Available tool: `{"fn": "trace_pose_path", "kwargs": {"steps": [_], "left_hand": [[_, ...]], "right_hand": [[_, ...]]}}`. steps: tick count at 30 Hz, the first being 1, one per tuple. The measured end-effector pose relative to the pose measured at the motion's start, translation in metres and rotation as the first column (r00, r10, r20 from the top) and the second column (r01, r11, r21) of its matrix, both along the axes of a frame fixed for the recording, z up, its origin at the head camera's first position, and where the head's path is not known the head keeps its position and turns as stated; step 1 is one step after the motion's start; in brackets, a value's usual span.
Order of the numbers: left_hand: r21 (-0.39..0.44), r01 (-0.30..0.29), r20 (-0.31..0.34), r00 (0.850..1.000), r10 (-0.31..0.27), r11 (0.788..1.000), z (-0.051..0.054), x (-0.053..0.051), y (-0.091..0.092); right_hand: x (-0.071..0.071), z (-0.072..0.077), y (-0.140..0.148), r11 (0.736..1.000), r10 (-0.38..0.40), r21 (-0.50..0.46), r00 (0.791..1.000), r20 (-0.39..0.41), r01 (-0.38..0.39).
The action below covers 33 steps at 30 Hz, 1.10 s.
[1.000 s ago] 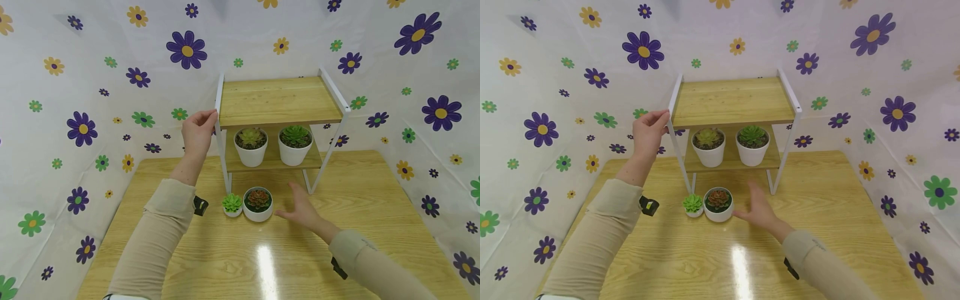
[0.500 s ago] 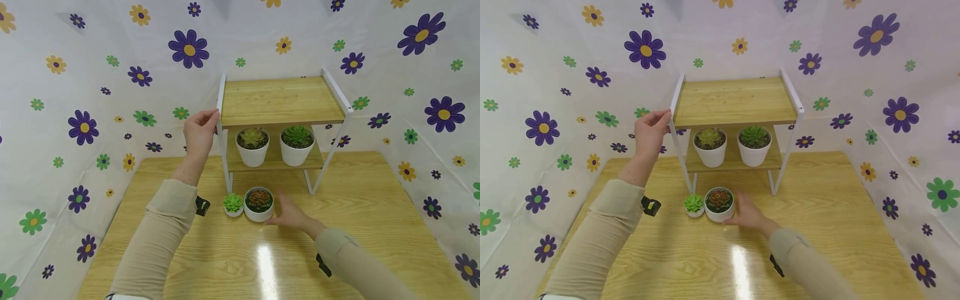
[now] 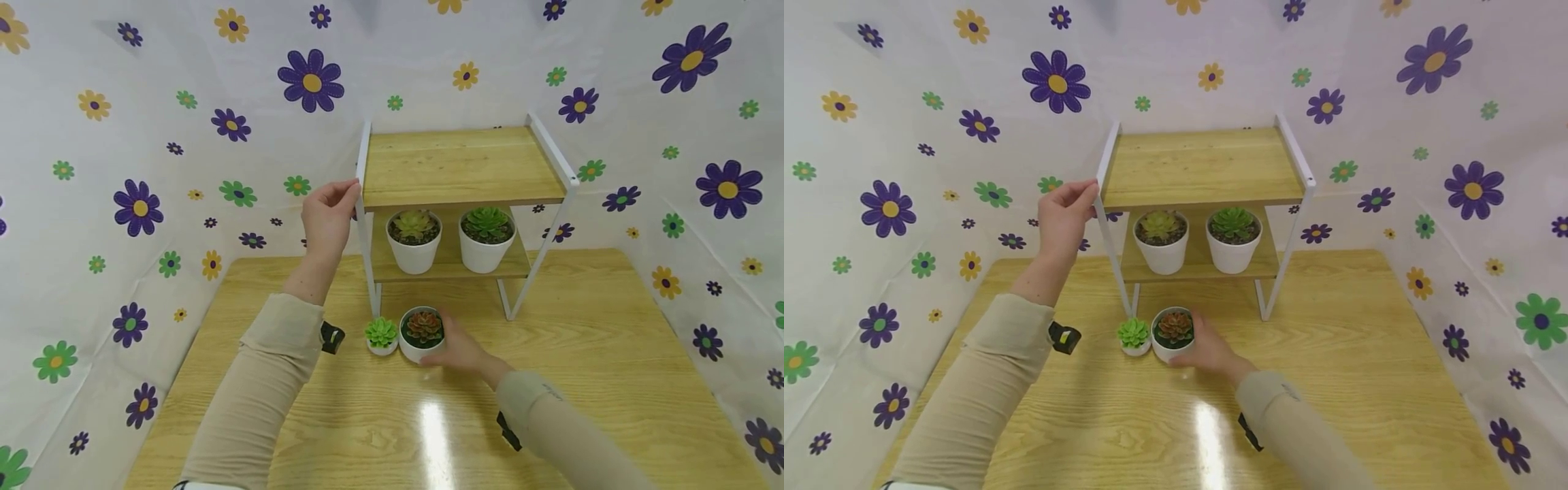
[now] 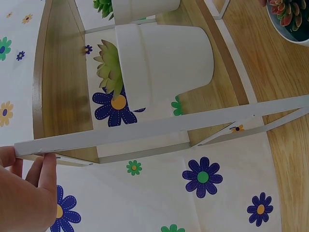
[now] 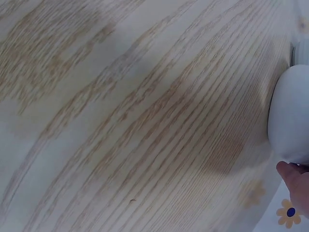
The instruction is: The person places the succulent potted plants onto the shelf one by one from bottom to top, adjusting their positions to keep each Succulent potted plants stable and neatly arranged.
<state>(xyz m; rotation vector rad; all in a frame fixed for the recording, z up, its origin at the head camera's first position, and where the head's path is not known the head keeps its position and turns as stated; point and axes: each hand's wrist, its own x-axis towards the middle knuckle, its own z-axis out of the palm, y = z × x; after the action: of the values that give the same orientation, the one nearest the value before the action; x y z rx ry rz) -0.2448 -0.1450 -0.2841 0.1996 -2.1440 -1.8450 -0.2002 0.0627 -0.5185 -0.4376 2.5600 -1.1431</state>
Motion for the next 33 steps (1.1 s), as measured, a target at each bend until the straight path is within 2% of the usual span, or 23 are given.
{"fn": "trace_pose_path", "kwargs": {"steps": [7, 14, 21, 33], "left_hand": [[-0.007, 0.006, -0.009, 1.0, -0.006, 1.0, 0.0, 0.0011, 0.0004], [-0.01, 0.001, -0.01, 1.0, -0.002, 1.0, -0.0003, 0.001, 0.0005], [-0.006, -0.001, -0.014, 1.0, 0.001, 1.0, -0.0009, 0.001, 0.0], [-0.007, -0.009, 0.006, 1.0, 0.009, 1.0, 0.0004, 0.0017, 0.0004]], "right_hand": [[-0.0017, 0.0008, -0.0058, 0.998, -0.052, 0.028, 0.998, -0.019, 0.052], [-0.0016, 0.0035, -0.0076, 0.997, -0.054, 0.049, 0.998, -0.015, 0.055], [0.0001, 0.0024, -0.0057, 0.996, -0.085, 0.01, 0.996, 0.02, 0.085], [0.0009, 0.0057, 0.0004, 0.996, -0.085, 0.041, 0.996, 0.023, 0.084]]}}
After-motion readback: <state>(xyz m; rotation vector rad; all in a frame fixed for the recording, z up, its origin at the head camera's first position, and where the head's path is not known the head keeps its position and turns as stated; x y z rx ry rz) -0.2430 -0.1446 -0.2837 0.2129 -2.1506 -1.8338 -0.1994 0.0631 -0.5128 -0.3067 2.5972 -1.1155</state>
